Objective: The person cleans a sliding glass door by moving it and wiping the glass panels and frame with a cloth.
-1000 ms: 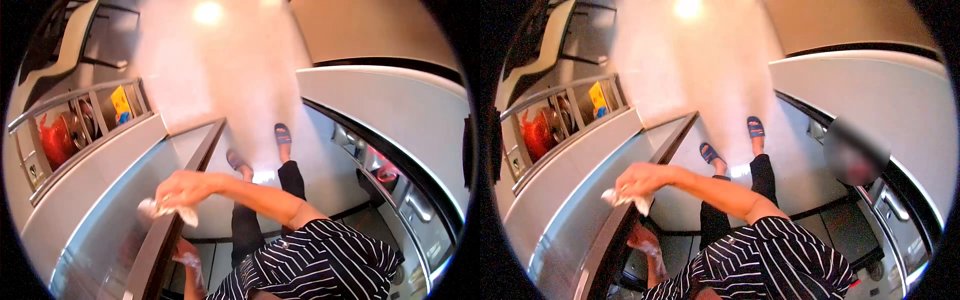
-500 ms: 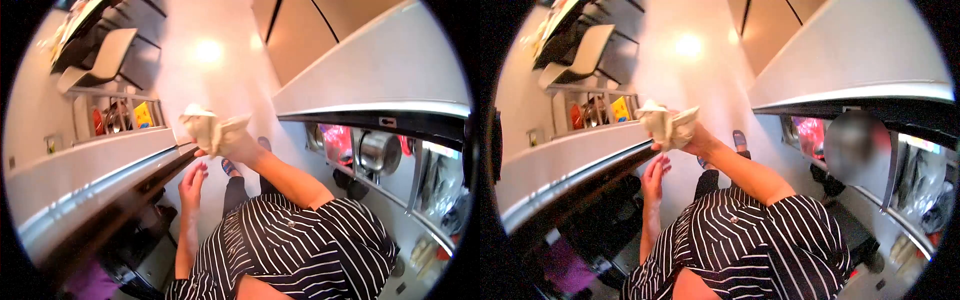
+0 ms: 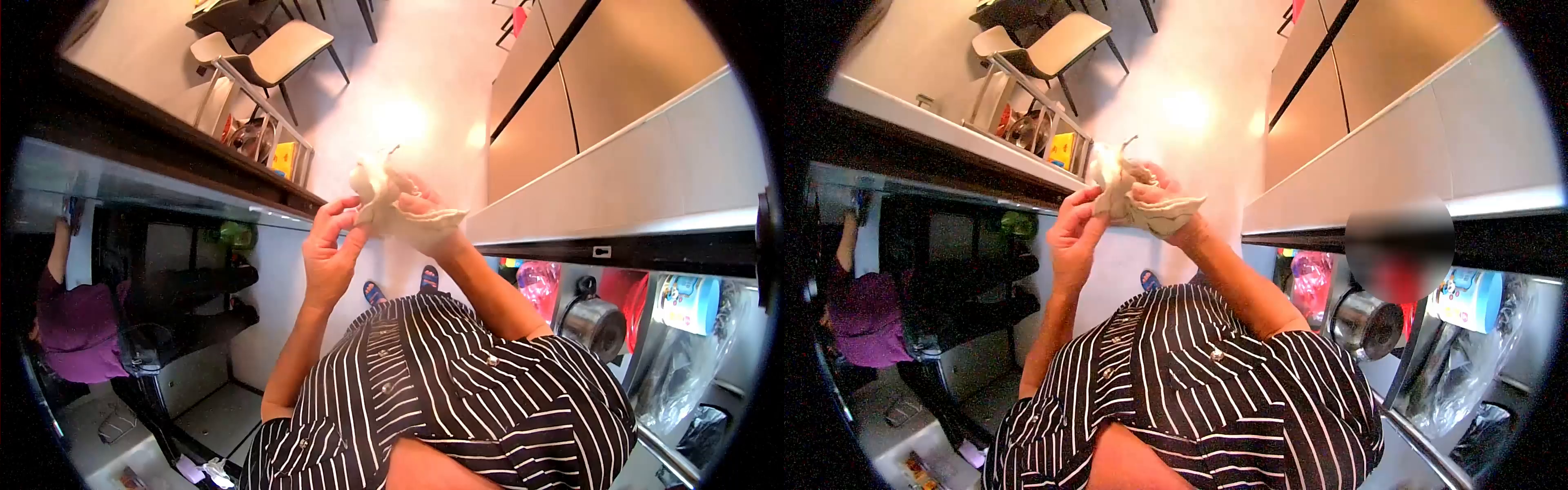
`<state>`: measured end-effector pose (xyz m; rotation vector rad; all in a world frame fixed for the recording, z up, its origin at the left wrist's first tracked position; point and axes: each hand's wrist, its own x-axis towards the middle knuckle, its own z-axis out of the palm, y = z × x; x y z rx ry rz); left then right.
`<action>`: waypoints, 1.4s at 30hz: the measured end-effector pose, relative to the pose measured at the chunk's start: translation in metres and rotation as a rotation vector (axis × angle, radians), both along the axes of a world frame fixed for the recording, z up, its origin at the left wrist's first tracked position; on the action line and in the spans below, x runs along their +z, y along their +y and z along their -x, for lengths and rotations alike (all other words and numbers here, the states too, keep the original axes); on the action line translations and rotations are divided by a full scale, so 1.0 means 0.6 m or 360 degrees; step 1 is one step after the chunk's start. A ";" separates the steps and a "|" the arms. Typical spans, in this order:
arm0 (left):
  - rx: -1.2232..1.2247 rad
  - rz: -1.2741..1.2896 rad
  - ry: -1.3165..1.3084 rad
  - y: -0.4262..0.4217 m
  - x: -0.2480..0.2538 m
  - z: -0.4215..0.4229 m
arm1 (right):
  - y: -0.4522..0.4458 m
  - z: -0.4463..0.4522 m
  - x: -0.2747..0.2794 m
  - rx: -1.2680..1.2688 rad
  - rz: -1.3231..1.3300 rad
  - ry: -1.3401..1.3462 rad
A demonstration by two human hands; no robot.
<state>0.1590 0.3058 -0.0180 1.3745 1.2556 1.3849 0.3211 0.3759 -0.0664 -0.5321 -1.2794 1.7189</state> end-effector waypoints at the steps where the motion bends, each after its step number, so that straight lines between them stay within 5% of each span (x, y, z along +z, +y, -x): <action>1: -0.0065 0.0069 -0.0245 0.009 0.018 0.079 | 0.011 0.060 -0.012 -0.0125 -0.0517 -0.0418; 3: -0.0175 0.0136 -0.0413 -0.025 0.060 0.067 | 0.001 0.018 -0.011 -0.0073 -0.0415 -0.0180; 5: -0.0216 0.0147 -0.0418 -0.056 0.076 0.081 | -0.041 0.012 0.050 0.0307 0.0938 0.0959; 8: 0.0016 0.0129 -0.0459 -0.067 0.041 0.148 | -0.039 0.015 -0.033 0.0060 0.0910 0.0191; 11: 0.0272 0.0091 -0.0423 -0.098 0.032 0.167 | -0.051 0.006 -0.006 -0.0108 0.0496 -0.0008; 12: 0.0294 0.0003 -0.0304 -0.110 0.038 0.176 | -0.047 0.009 -0.010 -0.0053 0.0434 0.0272; 15: 0.0337 0.0052 -0.0028 -0.142 0.003 0.260 | -0.048 0.048 -0.022 -0.0067 0.0570 -0.0209; 16: 0.0418 0.0144 0.0133 -0.143 -0.028 0.274 | -0.045 0.071 0.023 0.0024 0.0099 -0.0719; 19: 0.0689 0.0162 0.0505 -0.166 -0.062 0.286 | -0.027 0.091 0.010 -0.0121 -0.0400 -0.1257; 20: 0.0768 0.0130 0.0514 -0.177 -0.062 0.283 | -0.021 0.101 0.013 -0.0098 -0.0532 -0.1176; 22: 0.0961 -0.0010 0.0714 -0.199 -0.100 0.307 | -0.040 0.132 0.012 0.0011 -0.0133 -0.1121; 25: 0.1286 0.0227 0.0925 -0.205 -0.128 0.324 | -0.053 0.161 0.033 0.0200 -0.0014 -0.1101; 27: 0.1561 0.0217 0.0761 -0.201 -0.145 0.358 | -0.068 0.195 0.056 0.0373 -0.0051 -0.1051; 29: 0.1754 0.0378 -0.0162 -0.205 -0.133 0.404 | -0.112 0.256 0.061 0.0499 -0.0219 -0.0944; 31: 0.1973 -0.0248 -0.0548 -0.195 -0.150 0.380 | -0.143 0.312 0.073 0.0589 -0.0497 -0.0800; 32: 0.1863 -0.0084 -0.0695 -0.186 -0.151 0.334 | -0.144 0.321 0.074 0.0622 -0.0655 -0.0705; 35: 0.0720 -0.0171 -0.1859 -0.190 -0.388 0.297 | -0.189 0.361 -0.007 0.0891 -0.0941 -0.1132; 37: 0.0112 -0.0180 -0.1809 -0.168 -0.333 0.291 | -0.206 0.361 -0.028 0.0957 -0.1273 -0.1200; 38: 0.0399 -0.0118 -0.1062 -0.189 -0.243 0.301 | -0.211 0.355 -0.048 0.1115 -0.0962 -0.1335; 40: 0.0658 -0.0083 -0.0807 -0.177 -0.169 0.278 | -0.190 0.329 -0.004 0.0619 -0.1131 -0.1104; 41: 0.0633 -0.0133 -0.1312 -0.170 -0.168 0.275 | -0.171 0.315 0.005 0.0410 -0.1073 -0.1005; 42: 0.0614 -0.0521 -0.1099 -0.143 -0.205 0.306 | -0.152 0.301 0.014 0.0203 -0.1020 -0.0900</action>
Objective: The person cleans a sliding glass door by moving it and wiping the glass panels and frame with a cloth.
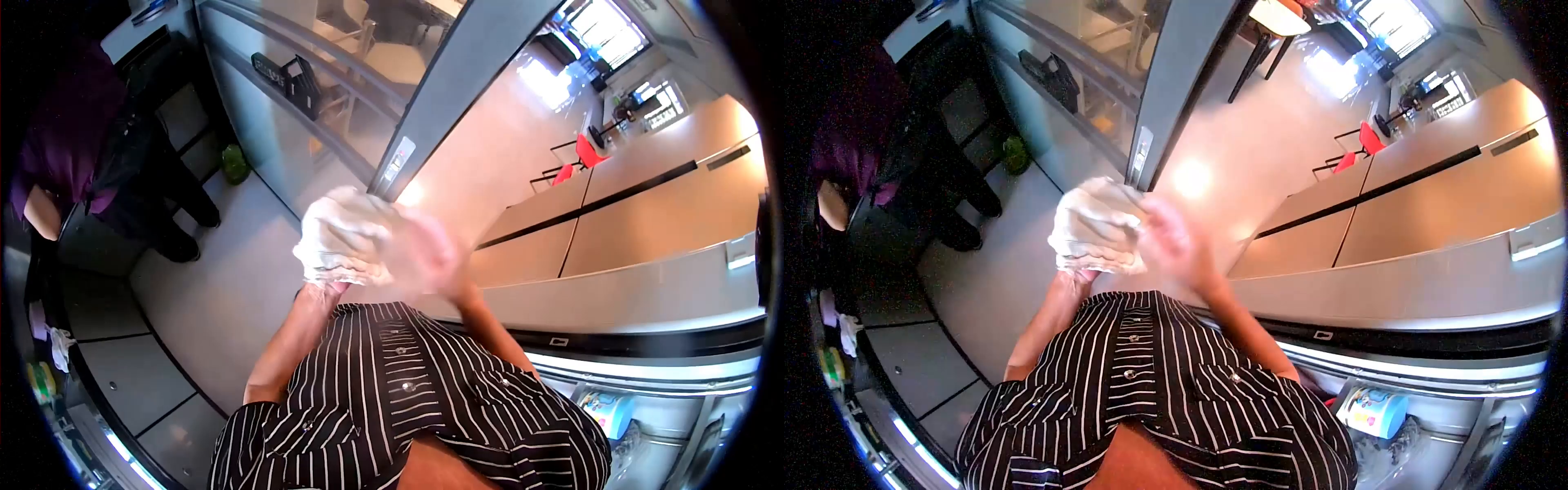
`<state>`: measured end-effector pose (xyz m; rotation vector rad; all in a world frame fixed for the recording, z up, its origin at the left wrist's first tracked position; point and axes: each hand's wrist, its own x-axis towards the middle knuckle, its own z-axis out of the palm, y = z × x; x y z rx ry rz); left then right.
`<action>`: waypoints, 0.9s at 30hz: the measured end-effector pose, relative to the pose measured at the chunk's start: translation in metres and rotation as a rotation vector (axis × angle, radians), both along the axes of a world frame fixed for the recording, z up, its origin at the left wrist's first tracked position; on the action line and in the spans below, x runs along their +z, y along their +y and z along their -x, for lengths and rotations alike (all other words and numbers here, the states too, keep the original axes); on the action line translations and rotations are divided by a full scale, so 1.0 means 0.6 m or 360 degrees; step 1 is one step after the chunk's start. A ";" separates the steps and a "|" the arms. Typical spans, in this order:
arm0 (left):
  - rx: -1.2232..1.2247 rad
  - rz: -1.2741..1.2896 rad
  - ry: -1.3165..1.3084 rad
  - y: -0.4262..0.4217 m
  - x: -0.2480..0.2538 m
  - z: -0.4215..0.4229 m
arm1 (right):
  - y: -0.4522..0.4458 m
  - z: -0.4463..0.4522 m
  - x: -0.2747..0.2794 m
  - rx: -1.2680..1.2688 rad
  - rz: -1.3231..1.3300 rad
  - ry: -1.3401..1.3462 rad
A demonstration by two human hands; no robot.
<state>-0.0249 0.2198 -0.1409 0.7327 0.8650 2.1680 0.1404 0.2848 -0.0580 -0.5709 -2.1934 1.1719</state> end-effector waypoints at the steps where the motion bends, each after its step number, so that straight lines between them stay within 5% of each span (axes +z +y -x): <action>1: 0.0145 -0.0357 0.0256 0.026 -0.036 0.031 | 0.041 -0.019 0.001 -0.0174 0.0144 0.0130; 2: 0.0260 -0.0713 0.0463 0.052 -0.071 0.062 | 0.081 -0.008 0.024 -0.0290 0.0212 0.0289; 4: 0.0884 -0.0444 0.1239 0.072 -0.030 0.089 | 0.139 0.023 0.059 -0.0344 0.0233 0.0539; 5: 0.1092 0.0253 0.1220 0.069 0.006 0.065 | 0.151 0.044 0.068 -0.0275 0.0170 0.0627; 8: 0.1189 0.0732 0.1122 0.132 0.030 0.036 | 0.142 0.100 0.108 -0.0017 0.0260 0.0879; 11: 0.1110 0.0702 0.1542 0.205 -0.078 0.029 | 0.140 0.125 0.114 -0.0086 0.0432 0.0860; 12: 0.0758 0.0810 0.1563 0.175 -0.004 0.030 | 0.149 0.124 0.107 -0.0104 0.0468 0.0767; 13: 0.0977 0.0712 0.1509 0.163 0.012 0.023 | 0.150 0.128 0.103 -0.0124 0.0512 0.0676; 15: 0.0751 0.0901 0.1464 0.134 -0.011 0.010 | 0.127 0.124 0.122 -0.0121 0.0529 0.0750; 18: 0.1149 0.1286 0.2319 0.167 -0.097 0.021 | 0.133 0.107 0.130 -0.0066 0.0422 0.0624; 20: 0.0339 0.0189 0.0159 0.206 -0.090 0.057 | 0.122 0.116 0.146 -0.0088 0.0461 0.0645; 22: 0.0077 -0.0184 -0.0612 0.210 -0.074 0.058 | 0.119 0.116 0.143 -0.0118 0.0491 0.0647; 24: 0.0451 0.0135 0.0002 0.198 -0.050 0.057 | 0.128 0.116 0.135 -0.0121 0.0490 0.0643; 27: 0.0537 0.0640 0.0815 0.202 -0.174 0.044 | 0.123 0.117 0.140 -0.0112 0.0466 0.0674</action>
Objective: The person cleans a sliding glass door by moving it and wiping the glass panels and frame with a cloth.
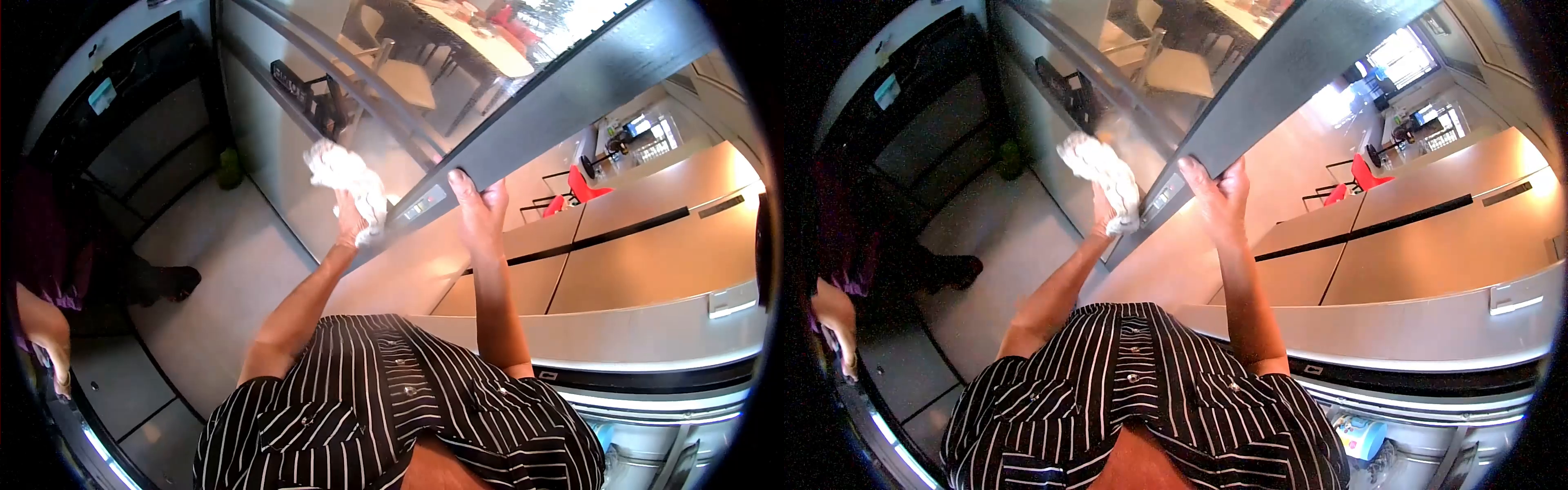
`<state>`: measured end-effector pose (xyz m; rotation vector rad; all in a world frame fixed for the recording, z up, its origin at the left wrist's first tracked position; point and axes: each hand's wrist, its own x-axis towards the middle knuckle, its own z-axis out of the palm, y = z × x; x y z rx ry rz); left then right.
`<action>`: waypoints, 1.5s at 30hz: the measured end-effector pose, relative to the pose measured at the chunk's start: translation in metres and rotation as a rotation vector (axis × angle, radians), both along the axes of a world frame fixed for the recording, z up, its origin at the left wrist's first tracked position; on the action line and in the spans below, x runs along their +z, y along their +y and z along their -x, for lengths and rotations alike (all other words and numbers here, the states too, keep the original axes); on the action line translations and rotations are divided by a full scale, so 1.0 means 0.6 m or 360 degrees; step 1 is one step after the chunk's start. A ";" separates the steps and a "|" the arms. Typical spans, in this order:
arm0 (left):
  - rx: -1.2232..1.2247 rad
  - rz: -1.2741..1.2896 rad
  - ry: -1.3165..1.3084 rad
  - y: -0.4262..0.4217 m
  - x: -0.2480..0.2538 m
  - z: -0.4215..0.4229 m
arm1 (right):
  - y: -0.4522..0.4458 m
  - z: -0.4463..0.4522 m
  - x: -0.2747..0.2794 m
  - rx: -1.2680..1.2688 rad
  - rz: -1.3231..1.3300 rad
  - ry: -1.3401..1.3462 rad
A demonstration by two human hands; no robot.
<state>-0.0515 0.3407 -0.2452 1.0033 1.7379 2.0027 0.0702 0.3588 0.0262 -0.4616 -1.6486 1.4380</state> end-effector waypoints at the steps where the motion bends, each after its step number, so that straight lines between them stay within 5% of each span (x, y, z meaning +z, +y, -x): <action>1: 0.0040 -0.0015 -0.0137 -0.013 -0.031 -0.026 | 0.001 -0.001 -0.003 0.0004 0.0007 -0.0001; 3: -0.0297 -0.0370 -0.0357 -0.025 -0.033 -0.036 | -0.002 -0.003 -0.003 0.0016 0.0011 0.0001; 7: -0.1870 -0.1683 -0.0596 0.023 0.010 0.015 | -0.003 -0.005 0.002 -0.0059 -0.0074 -0.0053; 9: -0.1302 -0.1315 -0.0609 0.019 0.064 -0.031 | -0.002 -0.007 -0.004 -0.0064 -0.0031 -0.0029; 11: -0.0151 -0.0439 0.0106 -0.034 0.235 -0.044 | 0.000 -0.009 -0.011 -0.0117 -0.0100 0.0005; 13: -0.0034 -0.0160 0.0754 -0.060 0.365 0.004 | 0.001 -0.010 -0.014 -0.0163 -0.0095 0.0015; 15: 0.0107 -0.0066 0.0792 -0.037 0.398 0.019 | 0.007 -0.013 -0.022 -0.0199 -0.0010 0.0014; 18: 0.0153 -0.0137 0.0802 -0.011 0.360 0.031 | 0.022 -0.028 -0.031 -0.0126 -0.0251 -0.0015; 20: 0.0149 0.0271 0.0968 0.016 0.267 0.031 | 0.013 -0.018 -0.024 -0.0089 -0.0171 0.0102; 24: 0.0073 0.0163 0.0159 0.043 0.100 -0.014 | 0.035 -0.061 -0.022 -0.0036 -0.0060 0.0083; 26: 0.0022 -0.0032 -0.0256 0.053 0.086 -0.037 | 0.046 -0.075 -0.020 -0.0012 0.0041 0.0056; 29: -0.0055 -0.0375 -0.0447 0.065 0.148 -0.064 | 0.055 -0.094 -0.017 0.0021 -0.0028 0.0087; 32: 0.0023 -0.0415 0.0071 0.029 0.314 -0.085 | 0.060 -0.108 -0.006 0.0012 -0.0137 0.0113; 34: 0.0271 0.0062 0.1142 0.020 0.363 -0.095 | 0.063 -0.119 -0.006 0.0020 -0.0218 0.0158; 39: 0.0019 0.0114 0.1339 0.020 0.499 -0.113 | 0.062 -0.132 -0.016 0.0117 0.0130 0.0317; 45: 0.0026 -0.0439 0.1619 0.035 0.656 -0.100 | 0.070 -0.156 -0.048 -0.0110 0.0247 0.0189</action>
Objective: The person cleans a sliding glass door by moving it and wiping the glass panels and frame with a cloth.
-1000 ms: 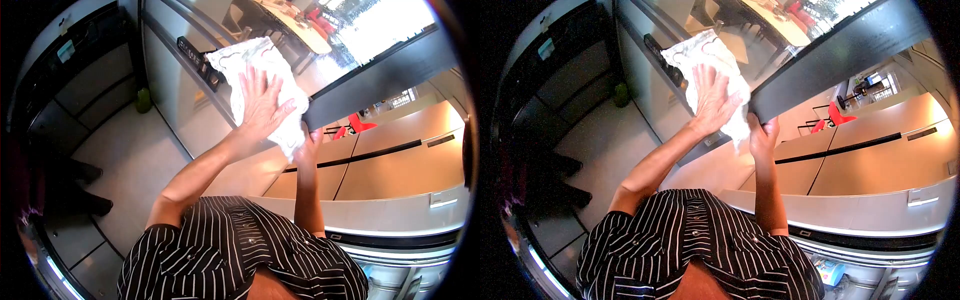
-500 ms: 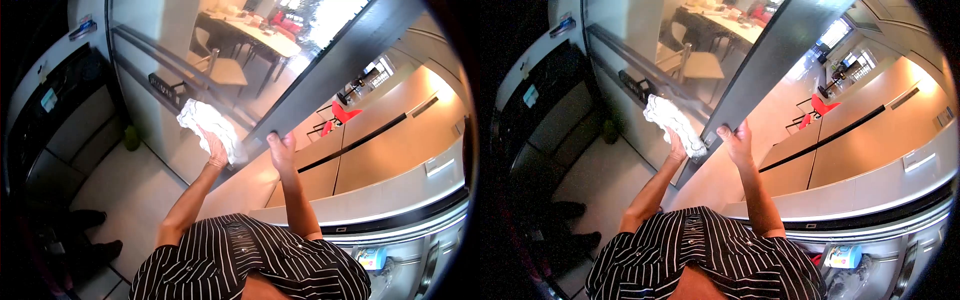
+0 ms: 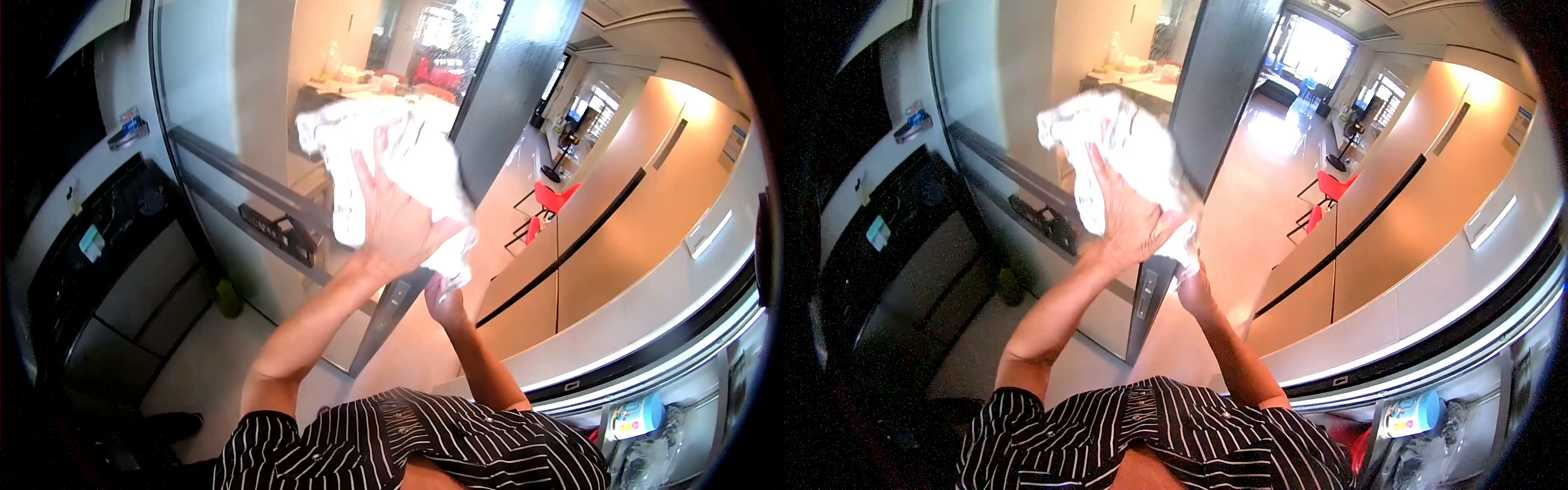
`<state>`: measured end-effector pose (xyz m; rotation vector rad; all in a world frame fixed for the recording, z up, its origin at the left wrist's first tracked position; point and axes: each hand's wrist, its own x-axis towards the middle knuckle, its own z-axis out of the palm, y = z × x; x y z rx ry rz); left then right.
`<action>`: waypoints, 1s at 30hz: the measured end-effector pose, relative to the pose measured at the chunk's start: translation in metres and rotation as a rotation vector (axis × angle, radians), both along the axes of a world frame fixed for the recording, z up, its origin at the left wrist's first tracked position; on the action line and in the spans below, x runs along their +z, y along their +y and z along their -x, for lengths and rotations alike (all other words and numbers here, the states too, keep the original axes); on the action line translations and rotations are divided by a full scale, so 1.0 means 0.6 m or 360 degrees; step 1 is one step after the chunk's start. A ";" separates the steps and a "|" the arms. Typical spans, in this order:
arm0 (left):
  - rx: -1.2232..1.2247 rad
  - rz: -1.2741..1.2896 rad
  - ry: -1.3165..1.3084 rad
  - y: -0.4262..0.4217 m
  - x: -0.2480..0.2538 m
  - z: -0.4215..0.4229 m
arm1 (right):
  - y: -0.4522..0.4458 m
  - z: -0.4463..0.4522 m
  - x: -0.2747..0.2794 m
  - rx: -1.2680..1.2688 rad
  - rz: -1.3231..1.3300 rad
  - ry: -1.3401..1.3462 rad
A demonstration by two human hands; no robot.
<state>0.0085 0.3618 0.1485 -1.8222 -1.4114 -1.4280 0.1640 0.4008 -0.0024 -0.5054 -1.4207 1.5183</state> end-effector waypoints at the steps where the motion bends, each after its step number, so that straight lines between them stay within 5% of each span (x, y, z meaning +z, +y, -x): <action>1: -0.0022 -0.0153 0.0032 0.011 0.037 0.000 | 0.000 0.004 0.005 0.0097 -0.0030 0.0150; 4: -0.0044 -0.0621 0.0326 0.031 0.185 0.005 | -0.007 0.012 0.028 0.0177 0.0126 0.0269; 5: 0.0010 -0.0181 0.0344 0.014 0.242 0.000 | -0.010 0.010 0.034 0.0181 0.0031 0.0188; 7: -0.0132 -0.0980 0.0165 0.035 0.296 -0.011 | -0.011 0.003 0.038 0.0205 0.0027 0.0159; 9: -0.0020 -0.0776 0.0194 0.033 0.308 -0.024 | -0.013 -0.001 0.037 0.0233 0.0006 0.0167; 15: -0.0014 -0.0358 0.0324 0.005 0.174 -0.042 | -0.015 -0.013 0.031 0.0140 0.0014 0.0196; 17: -0.0021 -0.0070 0.0361 -0.006 0.097 -0.044 | 0.034 -0.033 -0.060 0.0214 -0.0129 0.0310; 20: -0.0094 0.0095 0.0368 -0.018 -0.009 -0.050 | -0.019 -0.012 0.016 -0.0257 -0.0517 0.0405; 22: -0.0168 0.0188 0.0283 -0.026 -0.023 -0.056 | -0.025 -0.016 0.032 -0.0271 -0.0820 0.0321; 30: -0.0032 0.0035 0.0467 -0.022 -0.016 -0.075 | -0.030 -0.044 -0.010 -0.0602 -0.0719 -0.0145</action>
